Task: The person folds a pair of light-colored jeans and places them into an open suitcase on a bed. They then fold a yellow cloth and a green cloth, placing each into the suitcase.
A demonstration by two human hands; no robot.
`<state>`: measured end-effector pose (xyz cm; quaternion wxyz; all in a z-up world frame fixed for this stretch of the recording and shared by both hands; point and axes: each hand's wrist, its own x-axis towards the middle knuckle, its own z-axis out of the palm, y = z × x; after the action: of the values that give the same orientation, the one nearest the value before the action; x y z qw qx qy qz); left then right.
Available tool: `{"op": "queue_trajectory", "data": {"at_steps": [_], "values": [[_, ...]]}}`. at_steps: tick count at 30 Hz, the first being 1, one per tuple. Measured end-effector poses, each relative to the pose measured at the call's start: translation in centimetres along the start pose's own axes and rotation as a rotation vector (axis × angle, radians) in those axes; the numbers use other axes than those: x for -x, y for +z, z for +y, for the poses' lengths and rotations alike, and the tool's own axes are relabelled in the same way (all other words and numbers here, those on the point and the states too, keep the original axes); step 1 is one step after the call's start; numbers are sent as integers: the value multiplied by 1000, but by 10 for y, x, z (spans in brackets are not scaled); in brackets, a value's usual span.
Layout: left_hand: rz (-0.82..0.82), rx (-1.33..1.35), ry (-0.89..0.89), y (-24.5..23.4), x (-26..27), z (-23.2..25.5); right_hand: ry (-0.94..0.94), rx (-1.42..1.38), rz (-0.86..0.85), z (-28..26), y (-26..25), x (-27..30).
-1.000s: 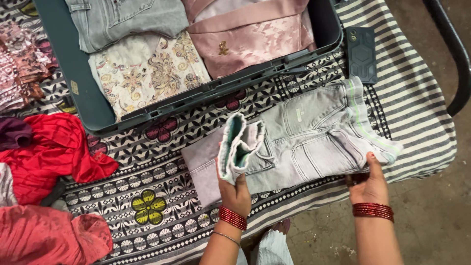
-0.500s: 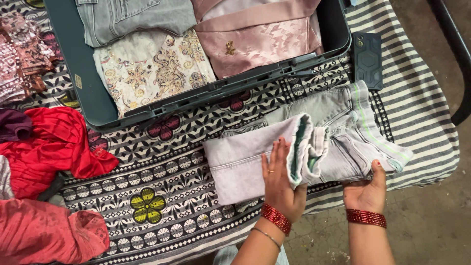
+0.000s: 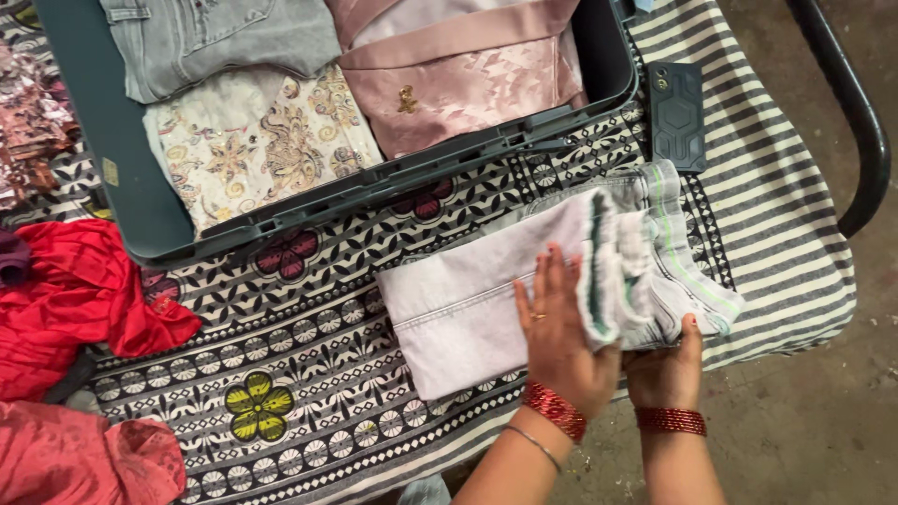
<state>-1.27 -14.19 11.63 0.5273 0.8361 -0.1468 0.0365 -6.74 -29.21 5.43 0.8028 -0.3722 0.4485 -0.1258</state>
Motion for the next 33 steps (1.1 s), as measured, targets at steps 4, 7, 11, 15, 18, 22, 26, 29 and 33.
{"op": "queue_trajectory", "data": {"at_steps": [4,7,11,15,18,22,26,29,33], "values": [[-84,-88,-9,37,-15,17,-60,38,-192,-3,5,2],[-134,-61,-40,62,-18,23,-107,77,-280,-6,10,3],[-200,-89,-49,92,-6,21,-167,18,-344,-2,12,3],[-306,-222,-23,115,-6,5,-202,74,-410,0,10,2],[-438,-440,-60,119,-18,-13,90,-50,-218,-3,8,3],[-611,-362,-136,113,-28,-8,126,-43,-189,-8,10,5],[-728,-312,-219,97,-42,6,105,-3,-180,-15,2,7],[-696,-247,-197,77,-50,6,46,91,61,-17,-15,1],[-400,-392,10,17,-28,-13,-120,190,318,-27,-45,5]]}}
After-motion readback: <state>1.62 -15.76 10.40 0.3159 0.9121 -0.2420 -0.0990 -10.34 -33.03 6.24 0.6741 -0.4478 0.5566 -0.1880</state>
